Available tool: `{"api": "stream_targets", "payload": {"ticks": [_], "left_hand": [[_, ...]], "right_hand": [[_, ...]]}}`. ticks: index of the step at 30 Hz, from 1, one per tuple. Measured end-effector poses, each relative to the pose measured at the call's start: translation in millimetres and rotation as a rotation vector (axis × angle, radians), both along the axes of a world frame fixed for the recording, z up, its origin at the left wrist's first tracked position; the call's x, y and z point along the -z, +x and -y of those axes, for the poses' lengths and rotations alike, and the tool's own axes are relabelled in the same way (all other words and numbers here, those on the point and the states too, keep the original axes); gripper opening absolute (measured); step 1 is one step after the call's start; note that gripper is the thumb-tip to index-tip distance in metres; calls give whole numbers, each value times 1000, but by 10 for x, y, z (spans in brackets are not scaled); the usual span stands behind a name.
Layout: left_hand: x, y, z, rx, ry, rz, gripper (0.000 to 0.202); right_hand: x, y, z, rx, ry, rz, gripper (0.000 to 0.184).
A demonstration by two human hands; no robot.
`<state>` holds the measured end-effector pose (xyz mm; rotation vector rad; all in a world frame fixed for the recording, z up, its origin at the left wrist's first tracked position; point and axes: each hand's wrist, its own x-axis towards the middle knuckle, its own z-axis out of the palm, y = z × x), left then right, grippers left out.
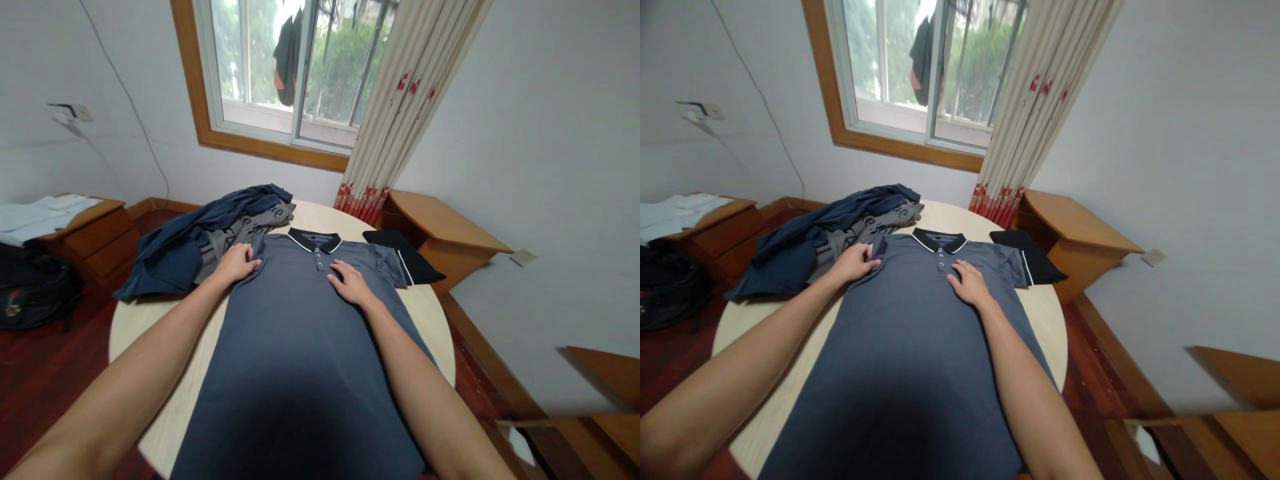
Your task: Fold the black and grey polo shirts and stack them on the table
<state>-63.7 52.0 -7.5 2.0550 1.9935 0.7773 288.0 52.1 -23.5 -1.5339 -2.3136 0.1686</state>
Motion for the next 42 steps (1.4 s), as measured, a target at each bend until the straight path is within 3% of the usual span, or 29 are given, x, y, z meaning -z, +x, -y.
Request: {"api": "stream_targets", "payload": {"ticks": [4,8,12,18,25,36,39,42], "left_hand": [[-83,-4,63,-85,38,156,24],[-250,-52,172,-63,218,190,57],[-476,-64,370,-65,327,54,39],[-707,21,564,-166,245,-107,32],[-731,-53,536,-280,103,-135,36],[-750,-117,523,-220,379,31,25],[-708,-116,498,-197,394,14,26],[-623,-128,445,-252,341,-72,31]], "right_hand": [[42,27,-35,-24,10,-19,48],[66,43,-55,-40,15,-41,48],[59,43,-52,-39,10,-47,47],[49,44,-45,-37,8,-53,47],[54,58,-57,-39,-11,-56,47],[71,66,-60,-44,2,-72,48],[74,70,-65,-49,7,-73,48],[81,73,-75,-50,9,-73,47]]}}
